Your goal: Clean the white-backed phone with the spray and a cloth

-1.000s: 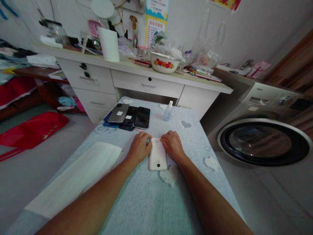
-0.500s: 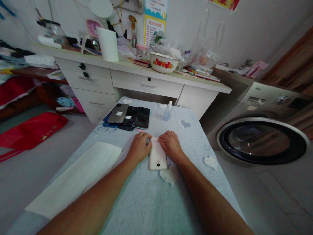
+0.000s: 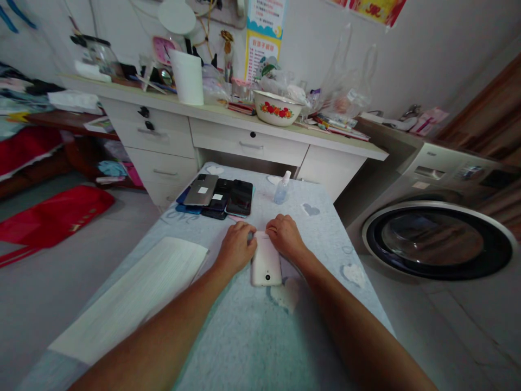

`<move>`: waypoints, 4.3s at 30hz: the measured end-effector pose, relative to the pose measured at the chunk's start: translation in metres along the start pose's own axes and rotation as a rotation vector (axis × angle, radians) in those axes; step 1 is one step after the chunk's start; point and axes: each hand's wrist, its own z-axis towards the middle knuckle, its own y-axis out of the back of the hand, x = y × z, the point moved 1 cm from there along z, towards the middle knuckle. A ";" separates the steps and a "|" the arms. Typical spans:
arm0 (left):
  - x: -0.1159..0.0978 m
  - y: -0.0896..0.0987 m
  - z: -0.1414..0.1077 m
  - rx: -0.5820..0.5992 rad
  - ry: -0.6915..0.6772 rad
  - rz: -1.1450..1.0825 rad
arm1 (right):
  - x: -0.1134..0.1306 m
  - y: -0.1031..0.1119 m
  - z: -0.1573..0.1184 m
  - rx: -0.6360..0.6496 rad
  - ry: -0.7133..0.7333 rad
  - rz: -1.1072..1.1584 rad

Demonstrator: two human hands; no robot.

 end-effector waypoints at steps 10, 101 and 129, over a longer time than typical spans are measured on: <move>0.003 -0.007 -0.004 -0.077 0.081 -0.051 | 0.019 -0.008 0.005 -0.004 0.049 0.071; 0.006 -0.001 -0.001 0.000 -0.033 -0.015 | -0.007 0.001 -0.029 -0.079 0.062 0.168; 0.009 0.000 0.004 -0.012 0.023 -0.085 | 0.013 -0.001 -0.014 0.009 0.180 0.134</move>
